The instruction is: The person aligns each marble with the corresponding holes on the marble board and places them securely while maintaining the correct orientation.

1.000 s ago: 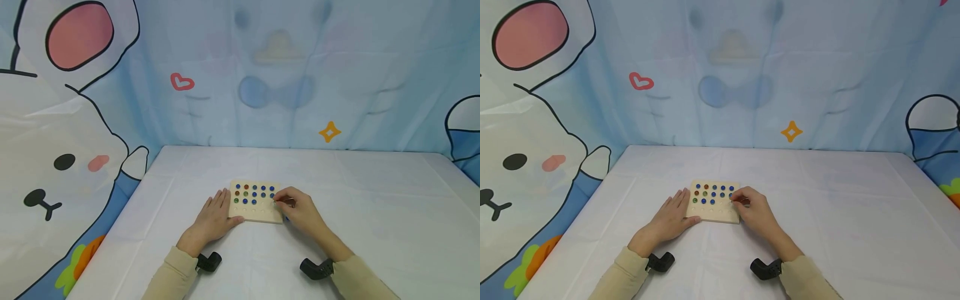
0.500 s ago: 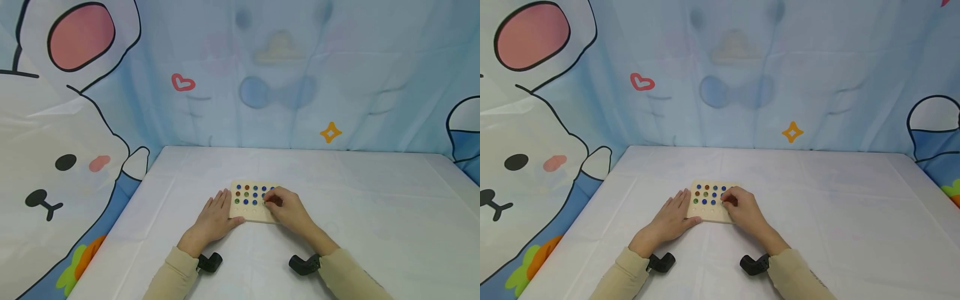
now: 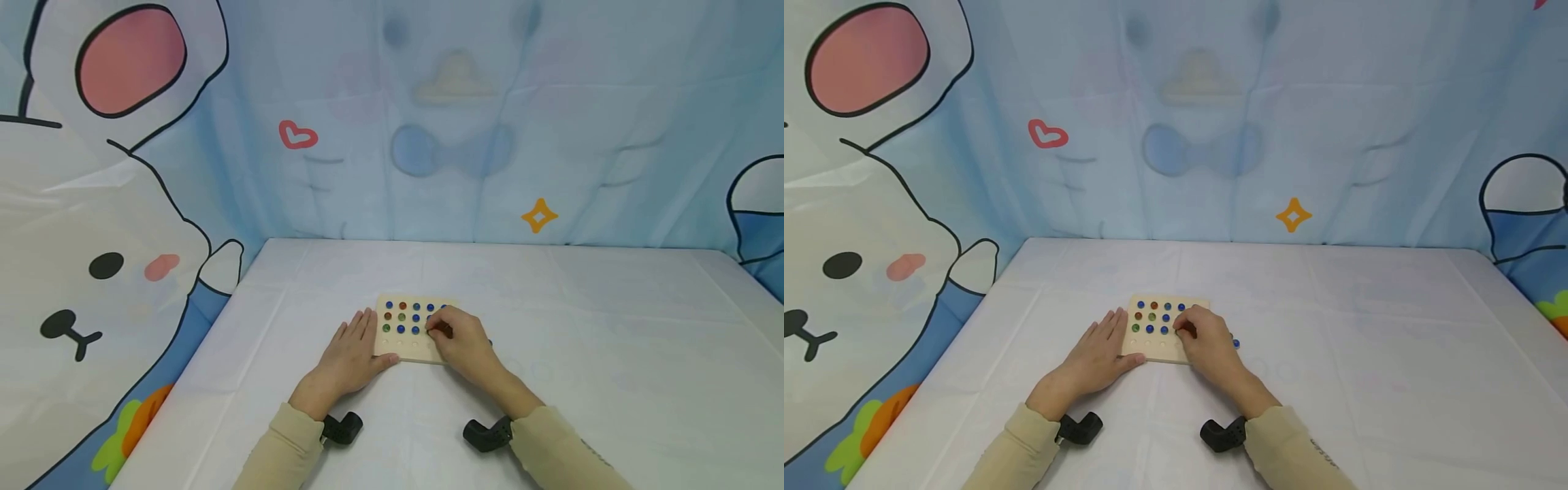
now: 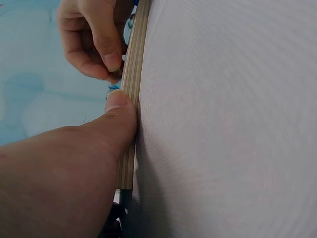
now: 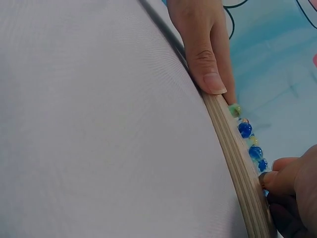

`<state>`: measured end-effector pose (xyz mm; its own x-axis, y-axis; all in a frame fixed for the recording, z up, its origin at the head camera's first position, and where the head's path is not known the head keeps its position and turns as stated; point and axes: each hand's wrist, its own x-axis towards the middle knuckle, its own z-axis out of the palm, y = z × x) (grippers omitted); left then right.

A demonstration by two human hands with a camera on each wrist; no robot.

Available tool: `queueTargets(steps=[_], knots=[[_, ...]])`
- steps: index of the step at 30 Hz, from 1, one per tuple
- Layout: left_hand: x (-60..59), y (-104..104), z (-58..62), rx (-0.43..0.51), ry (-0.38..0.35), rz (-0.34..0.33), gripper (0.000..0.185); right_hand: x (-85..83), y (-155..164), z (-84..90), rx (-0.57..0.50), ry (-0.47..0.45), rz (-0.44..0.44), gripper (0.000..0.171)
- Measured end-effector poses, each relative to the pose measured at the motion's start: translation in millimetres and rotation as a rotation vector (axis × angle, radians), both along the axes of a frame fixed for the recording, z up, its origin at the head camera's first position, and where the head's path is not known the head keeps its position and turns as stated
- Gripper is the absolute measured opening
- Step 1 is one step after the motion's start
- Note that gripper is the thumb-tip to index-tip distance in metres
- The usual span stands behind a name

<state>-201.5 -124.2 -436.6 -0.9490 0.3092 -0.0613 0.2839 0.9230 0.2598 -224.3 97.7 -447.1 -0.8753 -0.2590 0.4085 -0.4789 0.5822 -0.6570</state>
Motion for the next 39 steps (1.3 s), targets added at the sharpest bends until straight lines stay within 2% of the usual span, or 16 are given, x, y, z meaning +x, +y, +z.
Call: queueTargets(steps=[10, 22, 31, 39], knots=[[1.4, -0.3, 0.3, 0.009, -0.009, -0.001, 0.091, 1.5, 0.9, -1.8, 0.012, 0.000, 0.010, 0.015], [0.6, 1.2, 1.7, 0.002, -0.004, 0.001, 0.091, 4.0, 4.3, 3.7, 0.016, -0.034, 0.005, 0.015], [0.7, 1.0, 1.3, 0.007, -0.003, -0.002, 0.091, 7.5, 13.0, 10.6, -0.003, -0.005, -0.015, 0.013], [0.9, 0.2, 1.7, -0.001, 0.005, 0.000, 0.090, 9.9, 29.5, 15.1, 0.026, 0.038, -0.048, 0.015]])
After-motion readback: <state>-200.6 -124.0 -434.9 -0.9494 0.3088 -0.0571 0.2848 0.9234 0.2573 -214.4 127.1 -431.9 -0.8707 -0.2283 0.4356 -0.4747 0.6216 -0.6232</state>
